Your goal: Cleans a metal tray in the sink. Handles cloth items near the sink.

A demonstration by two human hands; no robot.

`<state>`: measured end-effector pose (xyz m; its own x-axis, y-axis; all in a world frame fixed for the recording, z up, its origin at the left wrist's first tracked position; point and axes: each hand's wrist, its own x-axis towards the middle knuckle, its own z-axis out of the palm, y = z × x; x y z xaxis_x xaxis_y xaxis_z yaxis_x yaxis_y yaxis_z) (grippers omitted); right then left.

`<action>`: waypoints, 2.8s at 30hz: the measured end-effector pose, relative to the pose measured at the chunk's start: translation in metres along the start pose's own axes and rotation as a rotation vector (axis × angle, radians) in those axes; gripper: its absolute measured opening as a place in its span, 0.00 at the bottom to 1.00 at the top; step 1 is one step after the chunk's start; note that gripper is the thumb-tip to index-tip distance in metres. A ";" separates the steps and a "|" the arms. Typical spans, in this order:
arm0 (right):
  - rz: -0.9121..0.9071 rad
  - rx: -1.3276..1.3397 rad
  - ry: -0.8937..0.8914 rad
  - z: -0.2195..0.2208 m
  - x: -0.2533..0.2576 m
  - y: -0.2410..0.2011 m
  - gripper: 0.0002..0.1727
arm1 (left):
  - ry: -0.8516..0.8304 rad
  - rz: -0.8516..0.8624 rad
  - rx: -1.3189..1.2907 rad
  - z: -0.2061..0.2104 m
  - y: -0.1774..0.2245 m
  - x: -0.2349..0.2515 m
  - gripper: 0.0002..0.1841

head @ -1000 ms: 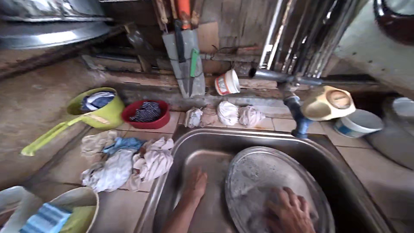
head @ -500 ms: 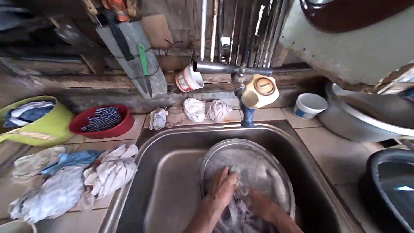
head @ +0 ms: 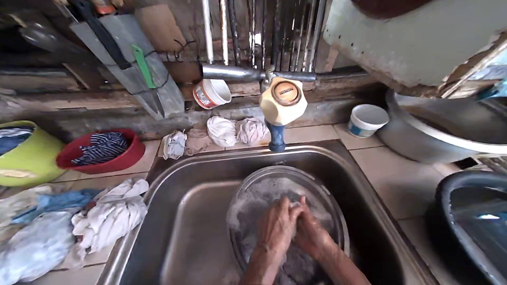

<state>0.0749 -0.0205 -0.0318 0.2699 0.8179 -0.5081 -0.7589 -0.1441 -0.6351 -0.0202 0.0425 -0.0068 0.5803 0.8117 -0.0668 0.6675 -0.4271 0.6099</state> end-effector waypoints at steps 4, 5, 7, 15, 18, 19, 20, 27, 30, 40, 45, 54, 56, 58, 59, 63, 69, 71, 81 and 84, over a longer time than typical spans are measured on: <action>-0.151 -0.439 -0.026 -0.022 0.016 0.000 0.07 | -0.182 -0.158 -0.212 -0.013 -0.043 0.014 0.23; -0.173 -0.680 -0.006 -0.027 0.019 -0.002 0.08 | -0.257 -0.131 -0.223 -0.013 -0.053 0.016 0.21; -0.060 -1.209 0.023 -0.028 0.018 -0.007 0.17 | -0.356 -0.094 -0.199 -0.010 -0.064 0.021 0.19; -0.204 -0.381 0.116 -0.020 0.025 0.006 0.17 | -0.106 -0.270 -0.287 -0.004 -0.026 0.018 0.23; -0.168 0.013 0.064 -0.012 0.007 0.011 0.17 | 0.032 0.085 -0.316 0.011 0.006 -0.003 0.21; -0.143 0.087 0.093 -0.006 -0.003 0.011 0.17 | 0.103 0.219 -0.253 0.021 0.010 -0.009 0.21; -0.104 0.145 0.123 -0.002 -0.008 0.010 0.20 | 0.163 0.320 -0.171 0.027 0.010 -0.010 0.21; -0.214 -0.527 0.227 -0.013 0.021 -0.006 0.15 | -0.237 -0.048 -0.132 -0.012 -0.038 0.024 0.18; -0.047 -1.173 0.086 -0.023 0.020 -0.011 0.32 | -0.436 -0.003 -0.053 -0.003 -0.050 0.028 0.23; -0.112 0.133 0.087 -0.009 0.001 0.003 0.18 | 0.161 0.384 -0.313 0.027 0.010 -0.009 0.11; 0.023 0.000 0.098 0.006 0.004 -0.011 0.33 | 0.181 0.290 -0.063 0.012 -0.027 0.017 0.12; 0.244 -1.376 0.208 -0.017 0.020 -0.017 0.23 | -0.401 -0.222 0.077 0.004 -0.050 0.026 0.21; 0.140 -1.190 0.217 -0.013 0.019 -0.025 0.20 | -0.361 -0.306 -0.033 -0.001 -0.052 0.027 0.19; -0.028 -0.777 0.114 -0.005 0.015 -0.036 0.16 | -0.175 -0.270 -0.404 -0.004 -0.061 0.023 0.15; -0.055 -0.604 0.068 0.001 0.013 -0.043 0.16 | -0.061 -0.255 -0.670 -0.004 -0.059 0.020 0.15; -0.077 -0.143 0.086 0.021 0.014 -0.035 0.19 | 0.187 -0.056 -0.746 -0.004 0.008 0.005 0.16; -0.074 -0.112 0.244 0.044 0.014 -0.020 0.26 | 0.090 -0.125 -0.128 -0.016 -0.002 0.049 0.30; -0.114 -0.401 0.205 0.026 0.017 -0.026 0.25 | -0.038 -0.168 -0.038 -0.020 -0.031 0.062 0.30; -0.109 -1.247 -0.312 0.003 0.026 -0.059 0.28 | -0.351 0.110 -0.177 -0.049 -0.027 0.058 0.23; -0.377 -1.131 -0.334 0.053 -0.002 -0.105 0.10 | -0.007 0.302 -0.644 -0.073 -0.008 0.051 0.17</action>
<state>0.1222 0.0223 0.0669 0.0698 0.9907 -0.1164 0.3161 -0.1327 -0.9394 -0.0299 0.1167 0.0425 0.7006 0.6916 0.1754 0.0696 -0.3109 0.9479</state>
